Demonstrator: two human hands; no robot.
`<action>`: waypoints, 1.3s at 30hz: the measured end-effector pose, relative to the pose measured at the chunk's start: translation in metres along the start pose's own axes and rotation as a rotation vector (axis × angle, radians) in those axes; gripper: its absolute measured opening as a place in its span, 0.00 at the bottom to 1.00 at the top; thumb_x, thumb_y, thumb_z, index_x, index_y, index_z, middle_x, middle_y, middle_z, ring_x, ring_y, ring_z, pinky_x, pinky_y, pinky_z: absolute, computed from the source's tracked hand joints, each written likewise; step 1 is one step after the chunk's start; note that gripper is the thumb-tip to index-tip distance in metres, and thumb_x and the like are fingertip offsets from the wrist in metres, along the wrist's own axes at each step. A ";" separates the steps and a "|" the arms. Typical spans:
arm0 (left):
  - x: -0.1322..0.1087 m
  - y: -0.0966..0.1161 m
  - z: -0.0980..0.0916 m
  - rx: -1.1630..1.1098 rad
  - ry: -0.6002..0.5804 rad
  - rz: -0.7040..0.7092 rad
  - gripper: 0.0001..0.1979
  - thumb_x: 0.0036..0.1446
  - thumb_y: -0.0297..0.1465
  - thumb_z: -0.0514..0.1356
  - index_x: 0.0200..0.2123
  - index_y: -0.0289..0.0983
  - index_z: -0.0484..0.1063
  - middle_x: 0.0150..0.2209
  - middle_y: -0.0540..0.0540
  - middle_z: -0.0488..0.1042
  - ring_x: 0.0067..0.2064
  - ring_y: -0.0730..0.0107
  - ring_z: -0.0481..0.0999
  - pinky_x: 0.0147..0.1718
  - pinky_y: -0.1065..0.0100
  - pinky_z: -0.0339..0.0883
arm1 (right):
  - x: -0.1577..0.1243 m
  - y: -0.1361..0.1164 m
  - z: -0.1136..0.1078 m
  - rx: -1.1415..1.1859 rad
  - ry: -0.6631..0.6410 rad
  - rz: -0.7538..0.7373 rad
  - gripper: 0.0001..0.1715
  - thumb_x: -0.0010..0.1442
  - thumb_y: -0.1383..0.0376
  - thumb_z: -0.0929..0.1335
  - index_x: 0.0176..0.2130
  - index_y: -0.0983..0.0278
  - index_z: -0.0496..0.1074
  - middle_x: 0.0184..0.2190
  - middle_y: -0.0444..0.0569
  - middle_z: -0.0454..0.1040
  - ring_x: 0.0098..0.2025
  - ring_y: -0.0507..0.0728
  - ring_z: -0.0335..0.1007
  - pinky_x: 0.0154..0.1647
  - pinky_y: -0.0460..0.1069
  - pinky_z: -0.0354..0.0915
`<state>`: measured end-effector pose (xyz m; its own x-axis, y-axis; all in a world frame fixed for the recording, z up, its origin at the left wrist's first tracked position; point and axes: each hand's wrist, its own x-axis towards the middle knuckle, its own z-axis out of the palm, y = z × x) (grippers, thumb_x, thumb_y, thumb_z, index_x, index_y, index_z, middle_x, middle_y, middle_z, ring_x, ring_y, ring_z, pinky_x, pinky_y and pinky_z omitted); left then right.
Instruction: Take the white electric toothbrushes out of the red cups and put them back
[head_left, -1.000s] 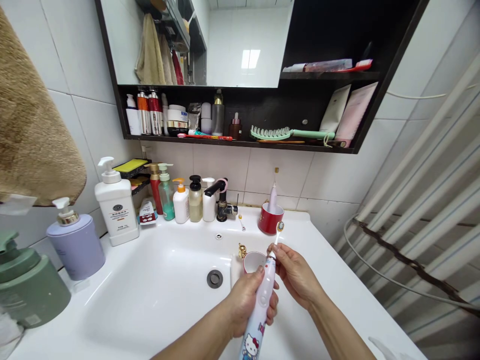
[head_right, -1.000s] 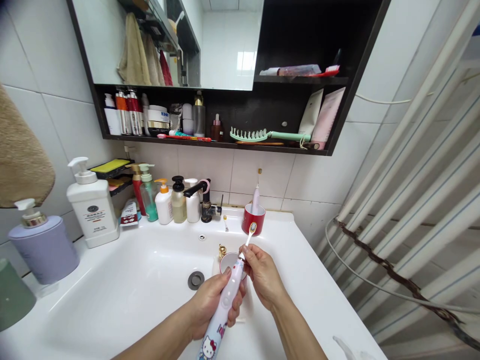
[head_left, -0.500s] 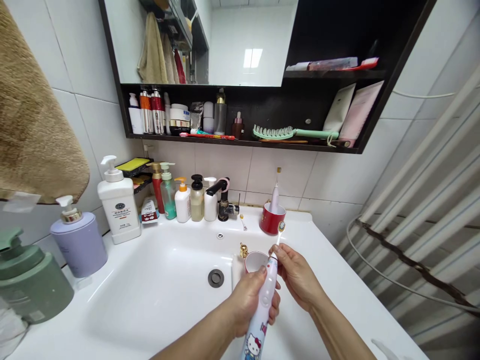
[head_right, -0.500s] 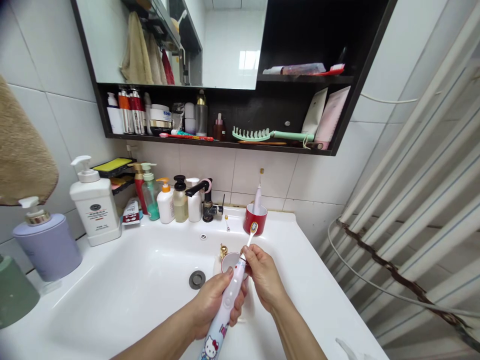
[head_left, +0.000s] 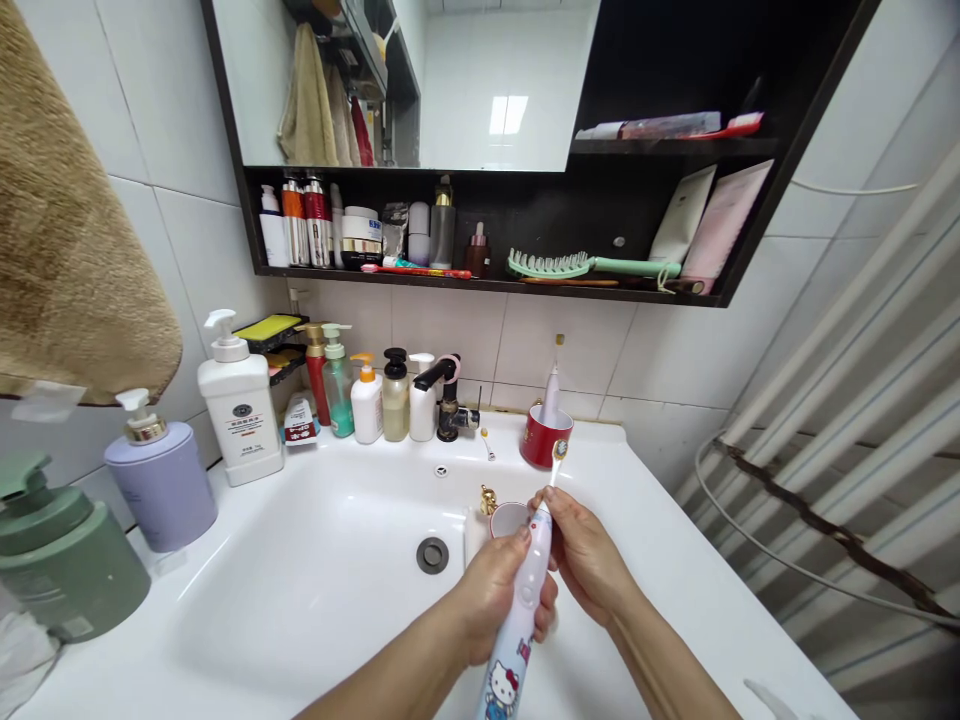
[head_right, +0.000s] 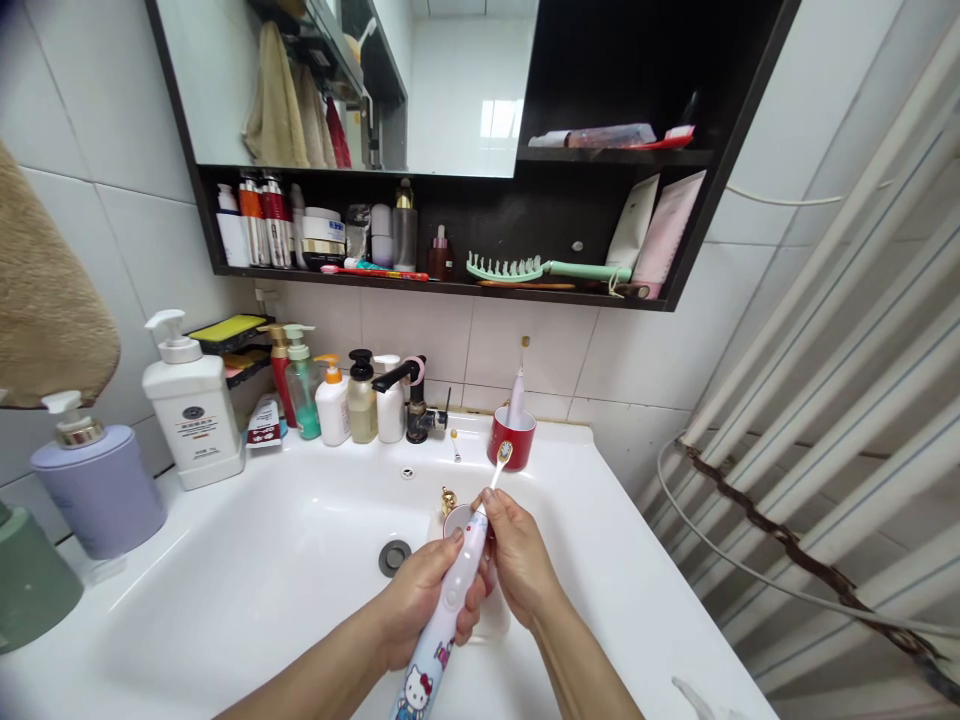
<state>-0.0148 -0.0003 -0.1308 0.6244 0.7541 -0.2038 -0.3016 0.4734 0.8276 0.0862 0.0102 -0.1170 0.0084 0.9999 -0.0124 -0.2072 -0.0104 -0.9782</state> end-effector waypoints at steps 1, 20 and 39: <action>0.000 0.000 0.000 -0.022 -0.012 -0.006 0.24 0.39 0.52 0.43 0.25 0.34 0.56 0.16 0.54 0.58 0.14 0.83 0.56 0.14 0.76 0.47 | 0.000 0.000 0.001 0.016 0.000 0.006 0.16 0.45 0.54 0.60 0.22 0.65 0.59 0.12 0.38 0.55 0.13 0.45 0.46 0.13 0.42 0.45; 0.011 0.018 -0.016 -0.130 0.198 0.440 0.18 0.42 0.43 0.50 0.31 0.34 0.62 0.25 0.50 0.63 0.26 0.77 0.63 0.29 0.71 0.57 | -0.008 0.015 0.019 -0.426 -0.073 -0.174 0.15 0.40 0.63 0.65 0.32 0.63 0.65 0.23 0.43 0.66 0.24 0.51 0.59 0.24 0.45 0.57; 0.038 -0.037 -0.036 1.193 0.466 0.503 0.09 0.32 0.18 0.53 0.21 0.34 0.65 0.50 0.45 0.50 0.51 0.63 0.47 0.48 0.62 0.43 | 0.033 0.050 -0.024 -1.070 0.280 -0.332 0.12 0.45 0.62 0.59 0.29 0.65 0.66 0.37 0.53 0.61 0.38 0.57 0.57 0.35 0.49 0.53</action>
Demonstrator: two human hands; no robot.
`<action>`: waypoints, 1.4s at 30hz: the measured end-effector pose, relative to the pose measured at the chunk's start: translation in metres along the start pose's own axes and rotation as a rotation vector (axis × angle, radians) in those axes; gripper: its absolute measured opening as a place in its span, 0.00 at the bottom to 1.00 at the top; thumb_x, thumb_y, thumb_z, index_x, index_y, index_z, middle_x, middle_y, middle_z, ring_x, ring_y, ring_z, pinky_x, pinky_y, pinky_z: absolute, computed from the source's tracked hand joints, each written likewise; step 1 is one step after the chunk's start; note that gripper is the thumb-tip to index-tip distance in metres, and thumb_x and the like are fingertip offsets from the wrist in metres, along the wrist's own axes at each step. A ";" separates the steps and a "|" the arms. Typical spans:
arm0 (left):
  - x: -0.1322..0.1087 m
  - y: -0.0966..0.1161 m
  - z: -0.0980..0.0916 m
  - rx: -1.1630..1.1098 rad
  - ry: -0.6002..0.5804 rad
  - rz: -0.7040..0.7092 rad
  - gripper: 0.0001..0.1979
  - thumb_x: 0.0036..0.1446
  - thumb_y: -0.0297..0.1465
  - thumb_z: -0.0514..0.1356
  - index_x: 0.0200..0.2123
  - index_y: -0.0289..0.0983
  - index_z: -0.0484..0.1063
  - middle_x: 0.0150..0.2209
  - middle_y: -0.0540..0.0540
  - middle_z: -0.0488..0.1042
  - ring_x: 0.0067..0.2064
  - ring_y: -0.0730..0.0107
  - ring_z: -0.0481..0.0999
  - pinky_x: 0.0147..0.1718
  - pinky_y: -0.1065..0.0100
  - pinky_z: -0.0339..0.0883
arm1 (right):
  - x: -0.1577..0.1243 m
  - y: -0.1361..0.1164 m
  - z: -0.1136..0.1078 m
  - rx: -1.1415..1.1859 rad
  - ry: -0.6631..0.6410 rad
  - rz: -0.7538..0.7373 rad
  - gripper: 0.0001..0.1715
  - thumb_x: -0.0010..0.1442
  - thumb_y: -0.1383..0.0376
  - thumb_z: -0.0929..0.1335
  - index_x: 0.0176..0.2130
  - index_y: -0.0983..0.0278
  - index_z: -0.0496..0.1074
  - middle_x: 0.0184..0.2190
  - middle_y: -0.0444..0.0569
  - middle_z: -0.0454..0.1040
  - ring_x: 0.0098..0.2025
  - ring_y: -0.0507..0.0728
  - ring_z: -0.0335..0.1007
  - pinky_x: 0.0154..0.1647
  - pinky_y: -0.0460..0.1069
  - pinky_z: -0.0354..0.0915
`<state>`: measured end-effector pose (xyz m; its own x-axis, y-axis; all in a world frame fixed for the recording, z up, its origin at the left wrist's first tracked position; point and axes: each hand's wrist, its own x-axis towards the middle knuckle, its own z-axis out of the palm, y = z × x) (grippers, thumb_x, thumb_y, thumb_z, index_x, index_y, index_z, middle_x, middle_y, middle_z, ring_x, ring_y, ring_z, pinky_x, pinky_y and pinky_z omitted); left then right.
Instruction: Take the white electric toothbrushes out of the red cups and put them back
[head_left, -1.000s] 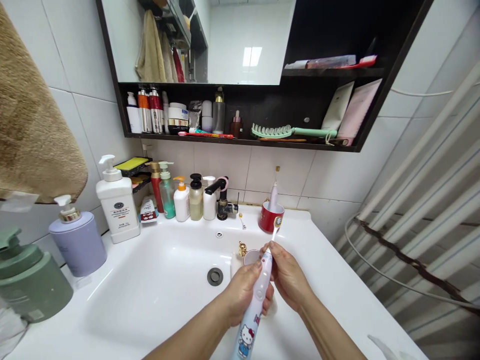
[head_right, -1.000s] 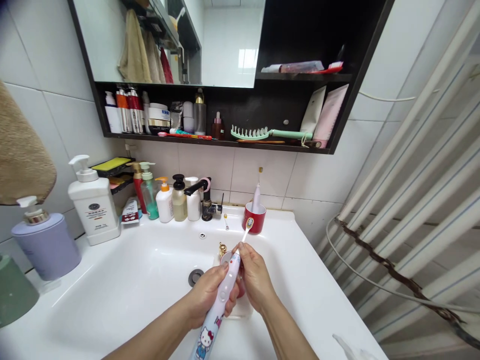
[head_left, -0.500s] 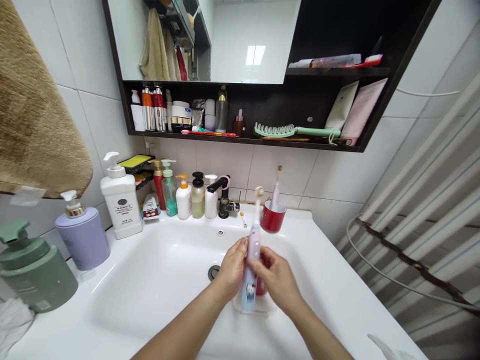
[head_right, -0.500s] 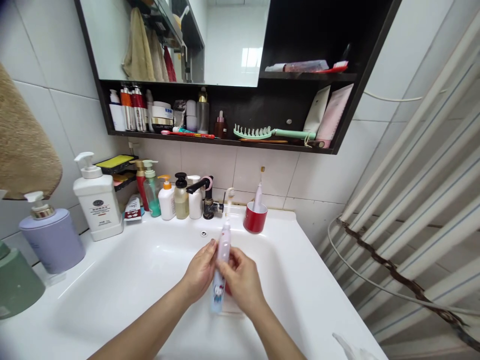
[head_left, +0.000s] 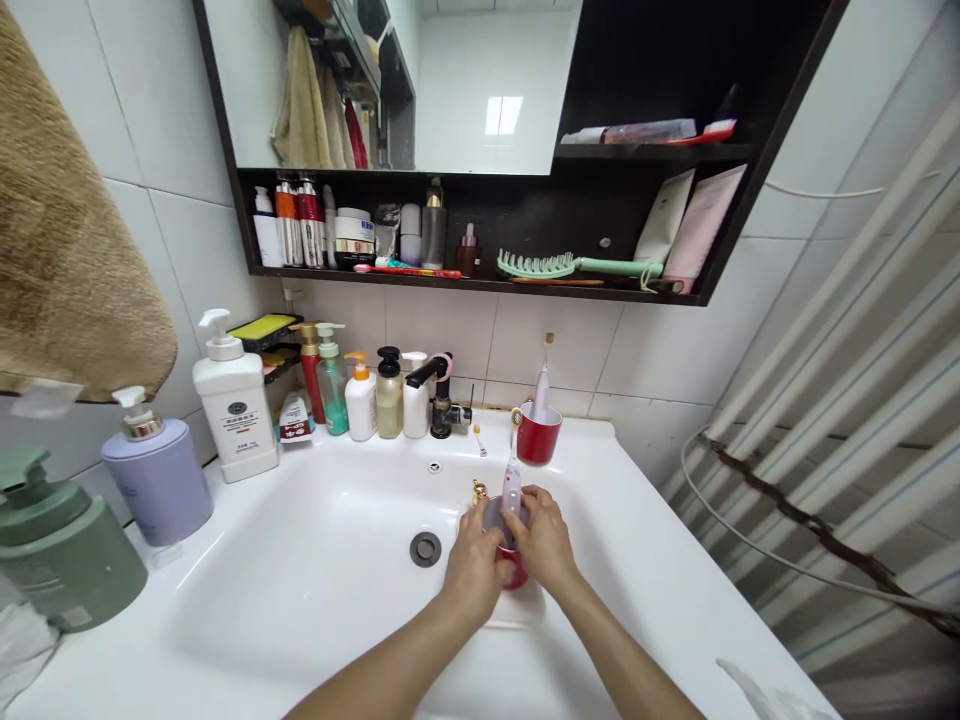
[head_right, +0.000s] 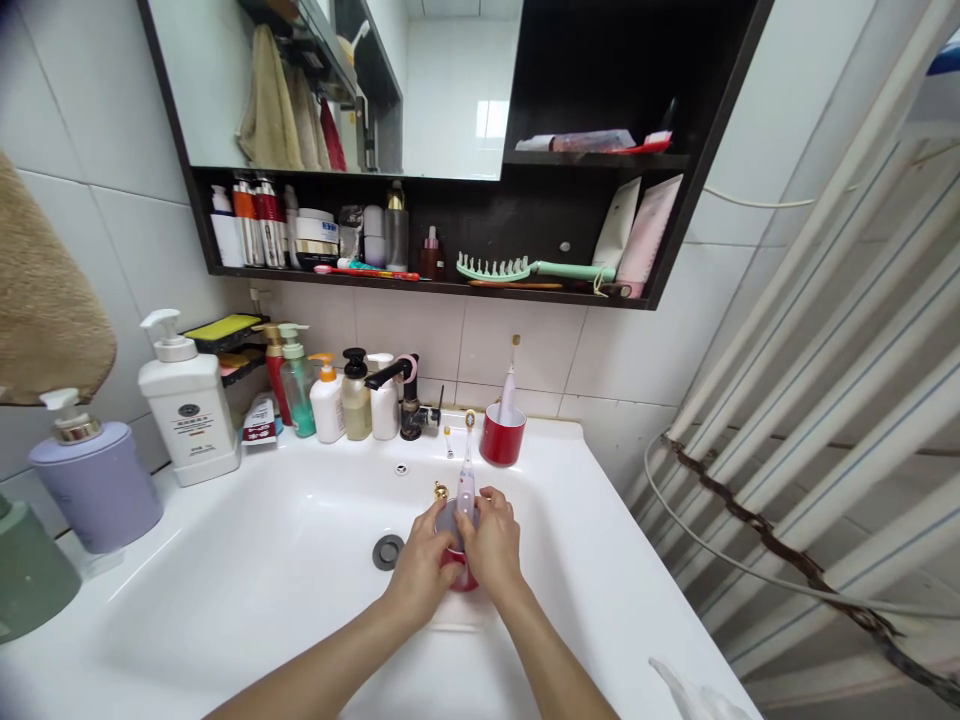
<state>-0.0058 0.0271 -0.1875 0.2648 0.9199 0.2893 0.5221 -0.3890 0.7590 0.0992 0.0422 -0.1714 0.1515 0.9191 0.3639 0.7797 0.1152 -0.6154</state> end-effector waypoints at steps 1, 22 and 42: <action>0.001 -0.001 0.000 0.011 -0.004 0.014 0.09 0.32 0.17 0.53 0.21 0.34 0.65 0.50 0.45 0.51 0.51 0.63 0.48 0.48 0.63 0.44 | 0.000 0.000 0.000 -0.020 -0.013 -0.008 0.13 0.45 0.62 0.59 0.30 0.66 0.66 0.39 0.54 0.60 0.38 0.57 0.57 0.35 0.49 0.54; 0.128 0.092 0.068 0.083 -0.072 0.411 0.06 0.38 0.23 0.55 0.25 0.33 0.66 0.48 0.43 0.54 0.49 0.64 0.54 0.46 0.65 0.52 | 0.095 0.055 -0.113 -0.275 0.236 0.243 0.17 0.47 0.62 0.58 0.31 0.69 0.68 0.26 0.55 0.71 0.29 0.57 0.65 0.25 0.46 0.55; 0.150 0.052 0.022 0.315 0.009 0.211 0.11 0.39 0.21 0.52 0.30 0.34 0.66 0.49 0.45 0.54 0.50 0.66 0.51 0.45 0.66 0.51 | 0.132 0.059 -0.107 -0.263 0.338 0.229 0.27 0.45 0.60 0.60 0.42 0.76 0.60 0.40 0.62 0.63 0.42 0.60 0.58 0.38 0.50 0.54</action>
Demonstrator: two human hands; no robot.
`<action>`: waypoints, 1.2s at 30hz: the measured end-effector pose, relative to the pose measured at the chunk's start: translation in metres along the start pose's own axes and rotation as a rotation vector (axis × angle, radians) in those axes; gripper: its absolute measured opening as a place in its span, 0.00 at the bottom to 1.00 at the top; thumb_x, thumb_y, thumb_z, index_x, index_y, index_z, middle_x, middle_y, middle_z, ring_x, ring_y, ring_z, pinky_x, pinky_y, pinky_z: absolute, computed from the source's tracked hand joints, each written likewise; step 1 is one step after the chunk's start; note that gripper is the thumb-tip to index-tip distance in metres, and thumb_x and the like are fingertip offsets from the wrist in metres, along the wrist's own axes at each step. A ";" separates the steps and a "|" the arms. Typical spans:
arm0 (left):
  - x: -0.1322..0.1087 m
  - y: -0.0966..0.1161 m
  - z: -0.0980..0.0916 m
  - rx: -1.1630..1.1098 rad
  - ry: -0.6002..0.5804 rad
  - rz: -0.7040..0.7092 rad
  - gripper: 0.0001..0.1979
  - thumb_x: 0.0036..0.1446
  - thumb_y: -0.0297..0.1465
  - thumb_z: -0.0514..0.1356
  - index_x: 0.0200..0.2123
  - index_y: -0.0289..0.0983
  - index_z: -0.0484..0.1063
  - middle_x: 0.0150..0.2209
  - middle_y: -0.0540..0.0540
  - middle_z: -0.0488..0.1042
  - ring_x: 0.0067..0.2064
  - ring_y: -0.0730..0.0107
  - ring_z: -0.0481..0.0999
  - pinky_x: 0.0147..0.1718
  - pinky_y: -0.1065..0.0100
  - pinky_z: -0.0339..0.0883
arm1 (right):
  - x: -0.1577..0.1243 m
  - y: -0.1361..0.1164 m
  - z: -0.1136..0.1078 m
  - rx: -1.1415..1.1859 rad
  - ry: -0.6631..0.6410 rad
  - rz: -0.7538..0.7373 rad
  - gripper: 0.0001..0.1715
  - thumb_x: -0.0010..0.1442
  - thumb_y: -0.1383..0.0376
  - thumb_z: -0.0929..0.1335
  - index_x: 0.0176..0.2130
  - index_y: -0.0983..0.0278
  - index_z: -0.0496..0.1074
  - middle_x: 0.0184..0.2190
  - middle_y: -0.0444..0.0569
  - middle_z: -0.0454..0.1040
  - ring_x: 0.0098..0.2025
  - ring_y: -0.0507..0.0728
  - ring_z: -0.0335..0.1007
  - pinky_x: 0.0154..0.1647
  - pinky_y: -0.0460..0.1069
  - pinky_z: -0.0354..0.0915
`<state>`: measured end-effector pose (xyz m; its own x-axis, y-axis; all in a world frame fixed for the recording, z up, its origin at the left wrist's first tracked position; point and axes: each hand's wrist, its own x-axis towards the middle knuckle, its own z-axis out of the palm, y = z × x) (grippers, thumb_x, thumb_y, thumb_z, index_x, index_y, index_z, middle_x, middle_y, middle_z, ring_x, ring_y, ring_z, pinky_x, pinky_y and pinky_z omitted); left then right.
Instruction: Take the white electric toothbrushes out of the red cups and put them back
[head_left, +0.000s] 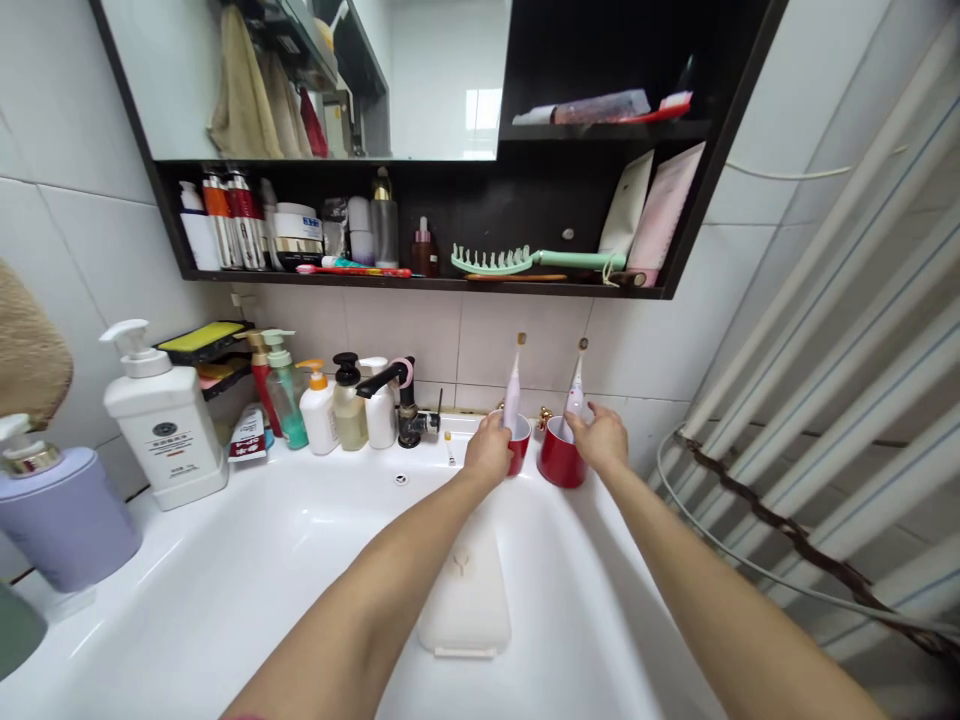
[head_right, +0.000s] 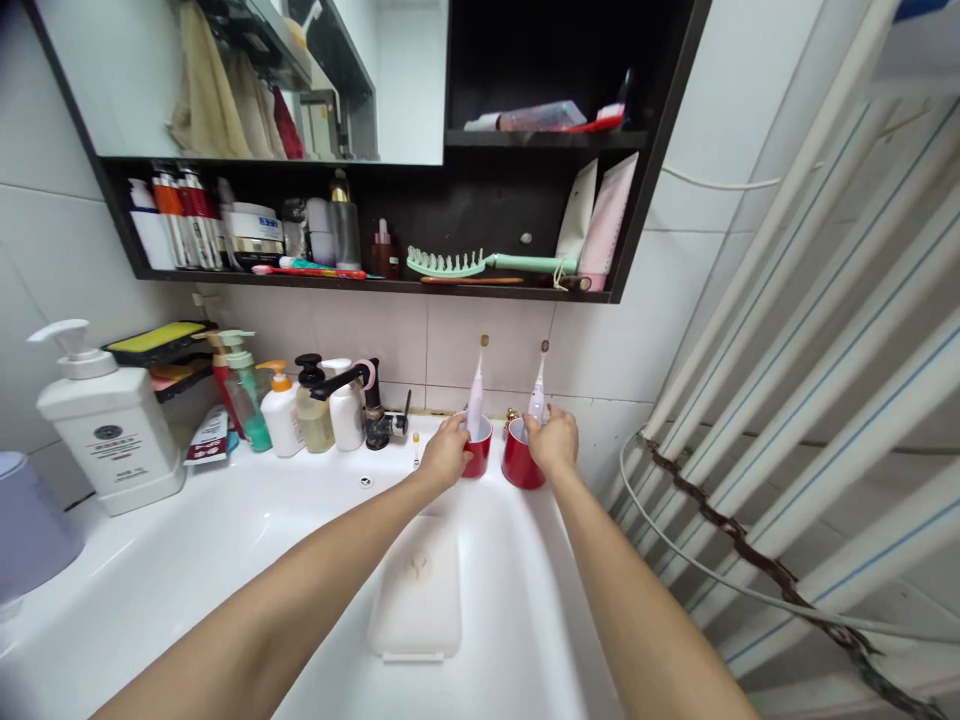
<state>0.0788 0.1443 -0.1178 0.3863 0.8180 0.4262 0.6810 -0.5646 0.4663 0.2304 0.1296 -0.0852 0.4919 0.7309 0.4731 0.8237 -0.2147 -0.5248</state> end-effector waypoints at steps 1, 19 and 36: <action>-0.008 0.000 -0.002 -0.005 -0.005 0.005 0.11 0.39 0.21 0.52 0.29 0.35 0.66 0.49 0.47 0.53 0.50 0.66 0.52 0.45 0.67 0.52 | -0.010 -0.005 -0.002 0.032 0.022 -0.029 0.27 0.45 0.60 0.59 0.43 0.75 0.60 0.41 0.61 0.63 0.43 0.59 0.56 0.40 0.49 0.53; -0.159 -0.005 -0.017 -0.191 -0.043 -0.166 0.17 0.33 0.18 0.47 0.28 0.36 0.67 0.48 0.47 0.56 0.50 0.66 0.52 0.45 0.65 0.52 | -0.157 -0.044 0.035 0.556 -0.457 -0.097 0.11 0.42 0.62 0.61 0.27 0.64 0.64 0.27 0.48 0.70 0.29 0.54 0.65 0.31 0.48 0.59; -0.150 0.010 -0.043 -1.443 -0.138 -0.546 0.26 0.41 0.51 0.42 0.29 0.33 0.58 0.18 0.51 0.62 0.17 0.78 0.61 0.19 0.72 0.55 | -0.166 -0.080 -0.016 1.129 -0.615 0.144 0.16 0.40 0.57 0.64 0.29 0.65 0.64 0.16 0.40 0.65 0.16 0.49 0.58 0.16 0.45 0.55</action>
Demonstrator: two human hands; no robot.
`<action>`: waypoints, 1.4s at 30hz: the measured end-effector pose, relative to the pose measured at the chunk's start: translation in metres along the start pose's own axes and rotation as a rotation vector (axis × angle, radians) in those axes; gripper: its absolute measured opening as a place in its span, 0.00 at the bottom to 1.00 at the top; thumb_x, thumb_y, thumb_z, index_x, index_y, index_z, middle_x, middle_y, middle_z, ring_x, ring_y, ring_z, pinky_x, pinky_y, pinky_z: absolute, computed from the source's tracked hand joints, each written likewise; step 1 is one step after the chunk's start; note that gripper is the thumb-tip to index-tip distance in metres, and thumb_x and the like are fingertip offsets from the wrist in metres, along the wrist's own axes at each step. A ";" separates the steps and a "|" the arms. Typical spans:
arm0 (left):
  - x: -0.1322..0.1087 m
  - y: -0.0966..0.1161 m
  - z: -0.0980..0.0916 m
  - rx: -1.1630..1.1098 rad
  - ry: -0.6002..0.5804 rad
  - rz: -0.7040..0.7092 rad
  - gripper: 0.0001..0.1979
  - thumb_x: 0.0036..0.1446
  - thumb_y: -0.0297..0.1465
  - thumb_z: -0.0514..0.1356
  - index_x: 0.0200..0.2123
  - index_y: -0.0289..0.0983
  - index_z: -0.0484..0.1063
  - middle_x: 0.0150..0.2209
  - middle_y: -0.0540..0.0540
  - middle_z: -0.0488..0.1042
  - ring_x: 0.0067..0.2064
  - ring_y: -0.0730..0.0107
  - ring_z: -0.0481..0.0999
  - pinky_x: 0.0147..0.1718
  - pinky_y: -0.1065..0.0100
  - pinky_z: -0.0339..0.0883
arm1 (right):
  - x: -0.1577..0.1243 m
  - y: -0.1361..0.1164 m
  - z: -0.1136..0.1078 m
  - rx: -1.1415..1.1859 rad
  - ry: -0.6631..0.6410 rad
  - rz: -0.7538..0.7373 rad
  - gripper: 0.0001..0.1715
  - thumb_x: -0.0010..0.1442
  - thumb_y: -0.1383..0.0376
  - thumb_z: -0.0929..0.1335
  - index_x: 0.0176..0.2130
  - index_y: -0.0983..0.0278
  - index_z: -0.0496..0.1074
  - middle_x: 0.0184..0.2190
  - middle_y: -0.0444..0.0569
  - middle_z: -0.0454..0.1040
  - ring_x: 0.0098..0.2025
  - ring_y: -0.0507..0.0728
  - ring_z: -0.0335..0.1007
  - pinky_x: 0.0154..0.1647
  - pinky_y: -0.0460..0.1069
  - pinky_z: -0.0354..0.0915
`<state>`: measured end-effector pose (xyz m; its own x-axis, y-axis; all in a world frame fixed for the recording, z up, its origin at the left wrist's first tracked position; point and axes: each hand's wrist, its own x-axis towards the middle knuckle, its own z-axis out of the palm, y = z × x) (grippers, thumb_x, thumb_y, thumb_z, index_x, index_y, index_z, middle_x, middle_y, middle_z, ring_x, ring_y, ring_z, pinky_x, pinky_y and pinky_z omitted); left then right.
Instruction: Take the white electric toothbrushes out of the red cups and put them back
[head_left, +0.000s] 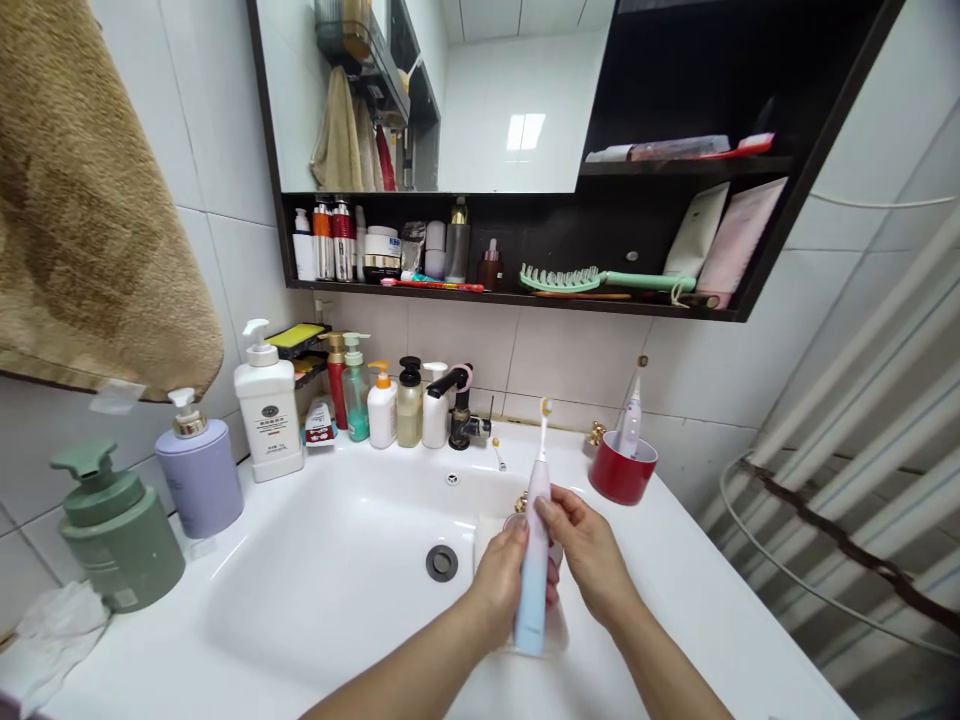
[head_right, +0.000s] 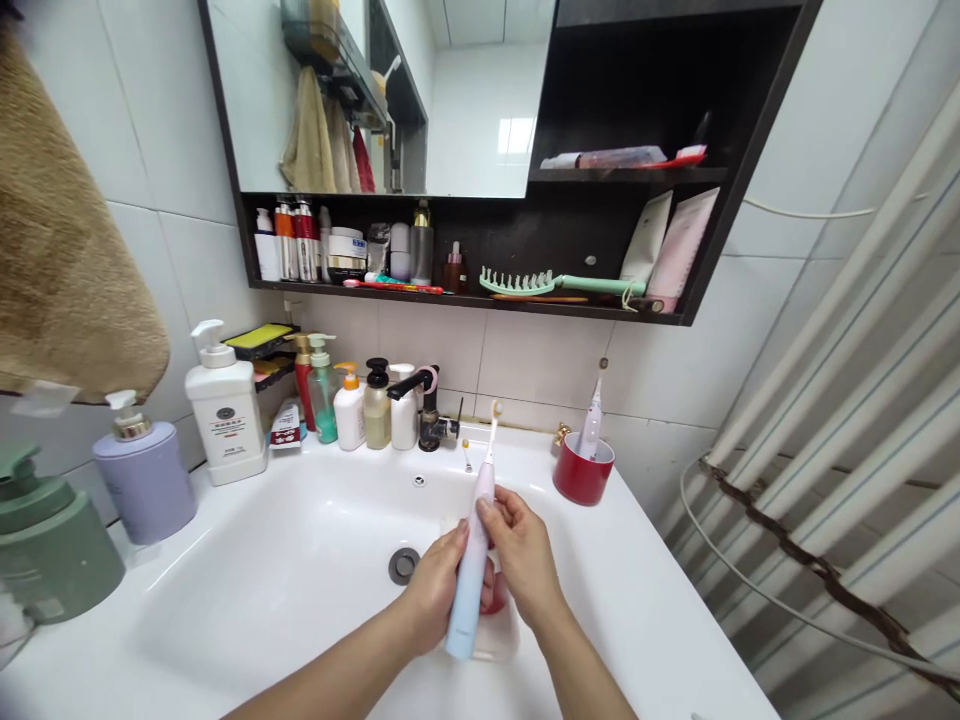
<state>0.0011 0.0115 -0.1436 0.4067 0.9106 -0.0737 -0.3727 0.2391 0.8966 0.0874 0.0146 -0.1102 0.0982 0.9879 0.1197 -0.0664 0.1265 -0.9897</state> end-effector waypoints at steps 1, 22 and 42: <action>-0.001 -0.002 0.001 -0.033 -0.023 -0.042 0.26 0.40 0.52 0.42 0.28 0.33 0.59 0.17 0.51 0.62 0.16 0.79 0.60 0.18 0.73 0.54 | 0.001 0.000 -0.002 0.042 0.000 0.011 0.17 0.41 0.56 0.63 0.30 0.65 0.65 0.15 0.40 0.65 0.16 0.49 0.57 0.16 0.45 0.55; -0.010 -0.005 0.007 0.321 -0.093 -0.048 0.27 0.38 0.54 0.39 0.24 0.34 0.57 0.15 0.53 0.59 0.14 0.80 0.58 0.14 0.75 0.50 | 0.014 -0.002 -0.024 0.322 0.194 0.081 0.12 0.41 0.58 0.64 0.23 0.65 0.64 0.17 0.42 0.68 0.22 0.49 0.63 0.28 0.44 0.60; -0.013 -0.007 0.013 0.235 -0.081 -0.129 0.26 0.39 0.53 0.39 0.23 0.34 0.55 0.13 0.53 0.58 0.12 0.80 0.57 0.14 0.73 0.50 | 0.013 0.002 -0.020 0.481 0.227 0.115 0.11 0.40 0.59 0.65 0.22 0.65 0.62 0.15 0.40 0.63 0.18 0.47 0.59 0.21 0.42 0.59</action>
<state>0.0099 -0.0062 -0.1432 0.5071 0.8454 -0.1675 -0.1133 0.2580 0.9595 0.1081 0.0257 -0.1126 0.2720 0.9605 -0.0595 -0.5312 0.0983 -0.8415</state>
